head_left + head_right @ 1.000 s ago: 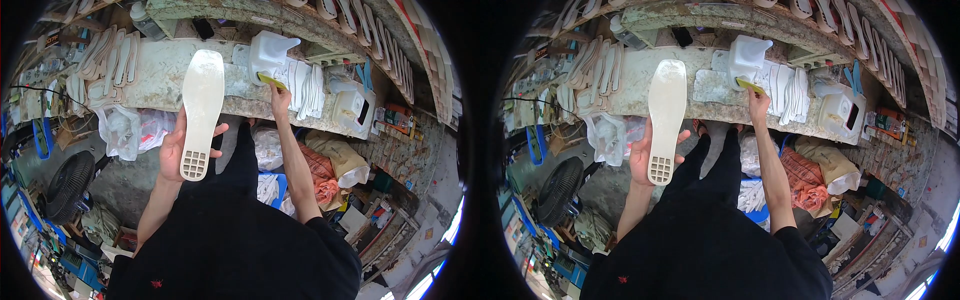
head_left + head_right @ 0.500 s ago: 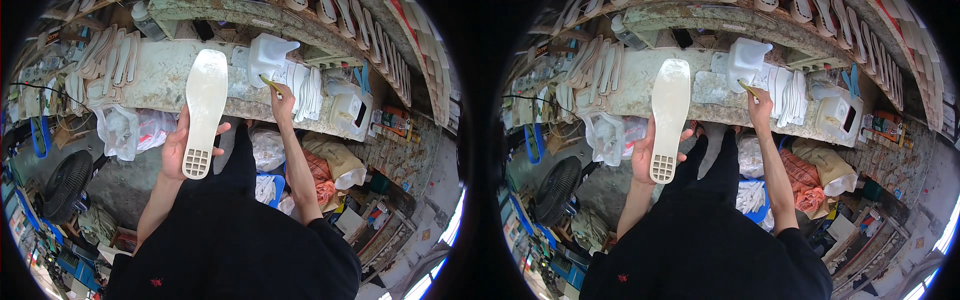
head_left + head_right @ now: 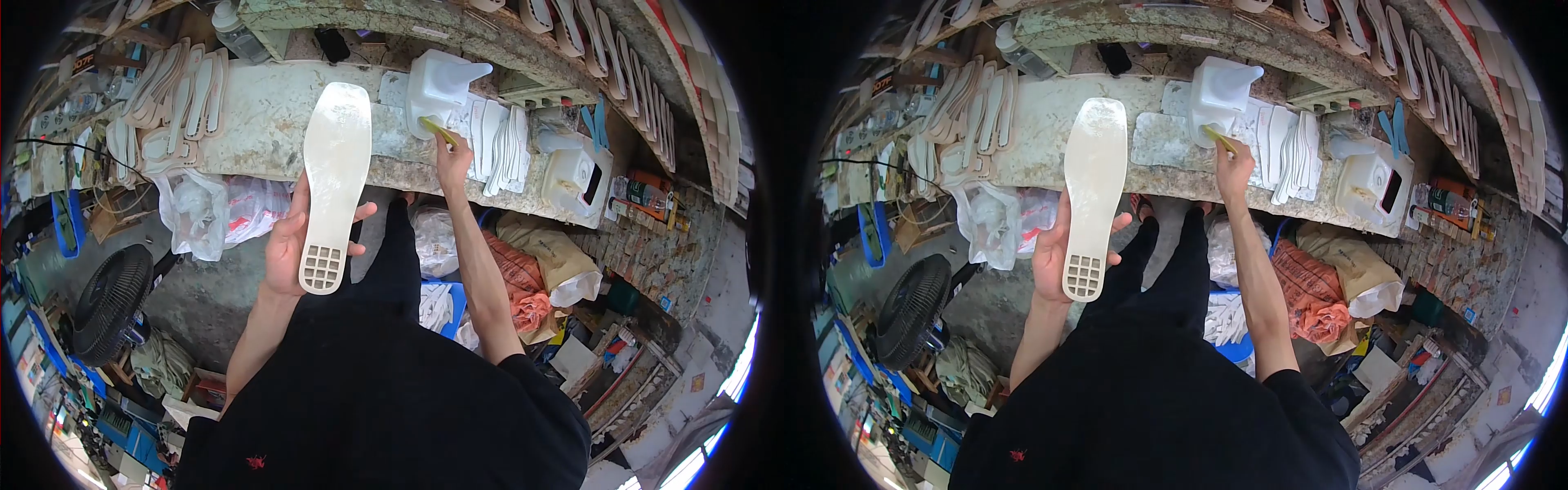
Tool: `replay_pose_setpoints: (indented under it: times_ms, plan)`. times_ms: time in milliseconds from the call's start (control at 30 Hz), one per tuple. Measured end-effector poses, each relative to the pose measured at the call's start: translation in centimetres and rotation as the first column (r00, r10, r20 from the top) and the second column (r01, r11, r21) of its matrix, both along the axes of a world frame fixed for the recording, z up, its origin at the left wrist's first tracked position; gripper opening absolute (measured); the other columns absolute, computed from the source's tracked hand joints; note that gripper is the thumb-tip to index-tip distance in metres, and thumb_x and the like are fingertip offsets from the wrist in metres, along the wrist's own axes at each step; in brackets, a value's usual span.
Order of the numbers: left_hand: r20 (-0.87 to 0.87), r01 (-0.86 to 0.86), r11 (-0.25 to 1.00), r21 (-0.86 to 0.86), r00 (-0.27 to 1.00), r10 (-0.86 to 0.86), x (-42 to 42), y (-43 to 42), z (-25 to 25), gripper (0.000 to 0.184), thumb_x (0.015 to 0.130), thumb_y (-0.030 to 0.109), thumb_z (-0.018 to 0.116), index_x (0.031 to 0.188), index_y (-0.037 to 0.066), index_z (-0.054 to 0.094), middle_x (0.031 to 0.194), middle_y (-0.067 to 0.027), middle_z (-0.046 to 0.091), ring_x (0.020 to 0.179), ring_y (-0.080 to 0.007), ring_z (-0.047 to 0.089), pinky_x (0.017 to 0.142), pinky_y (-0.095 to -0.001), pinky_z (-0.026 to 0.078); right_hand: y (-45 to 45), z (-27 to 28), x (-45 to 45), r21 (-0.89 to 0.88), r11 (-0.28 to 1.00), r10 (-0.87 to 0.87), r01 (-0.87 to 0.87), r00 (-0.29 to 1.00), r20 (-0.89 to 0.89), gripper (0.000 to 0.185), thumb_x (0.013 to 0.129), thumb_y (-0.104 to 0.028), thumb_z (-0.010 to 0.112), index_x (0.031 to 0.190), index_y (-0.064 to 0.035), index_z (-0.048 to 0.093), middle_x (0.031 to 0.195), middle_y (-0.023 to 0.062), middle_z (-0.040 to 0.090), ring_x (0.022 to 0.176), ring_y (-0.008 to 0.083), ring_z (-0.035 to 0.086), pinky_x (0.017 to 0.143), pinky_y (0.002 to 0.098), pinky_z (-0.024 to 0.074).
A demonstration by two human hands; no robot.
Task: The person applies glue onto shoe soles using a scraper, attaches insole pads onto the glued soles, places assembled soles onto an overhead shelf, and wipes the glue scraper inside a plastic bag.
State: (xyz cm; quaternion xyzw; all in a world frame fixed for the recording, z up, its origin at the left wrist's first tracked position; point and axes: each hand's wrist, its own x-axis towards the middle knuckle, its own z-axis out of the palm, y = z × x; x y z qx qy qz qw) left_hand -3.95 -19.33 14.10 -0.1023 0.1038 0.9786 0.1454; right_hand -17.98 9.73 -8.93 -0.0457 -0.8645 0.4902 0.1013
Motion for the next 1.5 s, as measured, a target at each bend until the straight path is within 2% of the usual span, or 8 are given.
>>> replay_pose_setpoints:
  times_ms: [467,567,633,767,900,1033,1133,1500]
  plan:
    - [0.032,0.030,0.999,-0.045,0.999,-0.029,0.0,1.1,-1.3,0.073,0.107,0.031,0.043,0.169,0.026,0.005,0.168,-0.0168,0.028,0.148,-0.0523,0.036,0.097,-0.0622,0.061,1.6,-2.0,0.8,-0.179,0.979,-0.030,0.094,0.942,0.334,0.024,0.093,-0.020,0.080,0.108,-0.0005,0.080,0.091,0.0082,0.075,0.070,0.0104,0.054,0.063,0.0281,0.0414]
    - [0.071,0.067,0.992,-0.107,0.996,-0.060,-0.3,1.7,-4.1,0.067,0.110,0.041,0.040,0.169,0.025,0.012,0.167,-0.0137,0.032,0.148,-0.0478,0.039,0.097,-0.0600,0.061,1.2,-2.6,1.2,-0.493,0.793,-0.098,0.358,0.873,0.478,0.026,0.097,-0.020,0.075,0.112,0.0001,0.075,0.095,0.0054,0.074,0.072,0.0110,0.056,0.067,0.0277,0.0430]
    - [0.117,0.112,0.986,-0.121,0.988,-0.098,-1.0,2.4,-6.5,0.064,0.111,0.049,0.038,0.167,0.025,0.020,0.165,-0.0106,0.037,0.146,-0.0429,0.044,0.097,-0.0576,0.061,1.1,-0.5,1.1,-0.769,0.053,0.247,0.637,0.738,0.628,0.023,0.101,-0.020,0.067,0.115,-0.0024,0.067,0.096,0.0048,0.070,0.075,0.0127,0.058,0.070,0.0286,0.0456]
    - [0.116,0.111,0.980,-0.168,0.989,-0.092,-1.9,4.2,-8.0,0.063,0.110,0.054,0.041,0.165,0.027,0.028,0.163,-0.0106,0.041,0.147,-0.0415,0.044,0.101,-0.0605,0.057,-0.2,10.1,1.9,-0.872,0.158,0.304,0.463,0.818,0.489,0.015,0.103,-0.017,0.063,0.110,-0.0035,0.062,0.091,0.0034,0.065,0.079,0.0142,0.059,0.071,0.0299,0.0484]
    - [0.040,0.146,0.977,-0.158,0.989,-0.141,-2.6,5.9,-5.5,0.072,0.109,0.064,0.033,0.166,0.023,0.020,0.161,-0.0107,0.041,0.143,-0.0375,0.050,0.100,-0.0566,0.059,-1.8,20.1,2.3,-0.840,0.524,0.250,0.143,0.916,0.313,0.013,0.101,-0.015,0.069,0.103,-0.0019,0.069,0.087,0.0031,0.067,0.077,0.0106,0.058,0.072,0.0281,0.0465]
    - [-0.052,0.183,0.965,-0.189,0.979,-0.196,-2.6,7.2,-2.2,0.076,0.108,0.068,0.026,0.168,0.024,0.015,0.163,-0.0106,0.040,0.146,-0.0363,0.046,0.106,-0.0568,0.055,-3.5,25.6,2.0,-0.055,0.993,0.113,-0.105,0.978,0.175,0.021,0.097,-0.019,0.075,0.096,0.0023,0.077,0.086,0.0069,0.074,0.073,0.0108,0.062,0.068,0.0304,0.0490]
    - [-0.104,0.178,0.963,-0.203,0.974,-0.202,-2.4,7.5,0.1,0.077,0.107,0.069,0.024,0.168,0.023,0.014,0.165,-0.0102,0.036,0.150,-0.0359,0.041,0.107,-0.0590,0.053,-3.8,28.0,2.3,0.188,0.967,0.229,-0.173,0.915,-0.332,0.010,0.090,-0.004,0.076,0.098,0.0015,0.077,0.091,0.0129,0.076,0.076,0.0186,0.070,0.071,0.0320,0.0534]
    - [-0.187,0.121,0.980,-0.157,0.971,-0.150,-2.0,7.5,5.3,0.079,0.106,0.071,0.020,0.168,0.022,0.015,0.164,-0.0125,0.037,0.151,-0.0354,0.040,0.110,-0.0611,0.050,-4.4,36.5,3.9,0.257,0.881,0.473,-0.398,0.769,-0.431,0.017,0.082,0.008,0.076,0.098,0.0012,0.075,0.093,0.0127,0.076,0.082,0.0270,0.072,0.073,0.0345,0.0567]
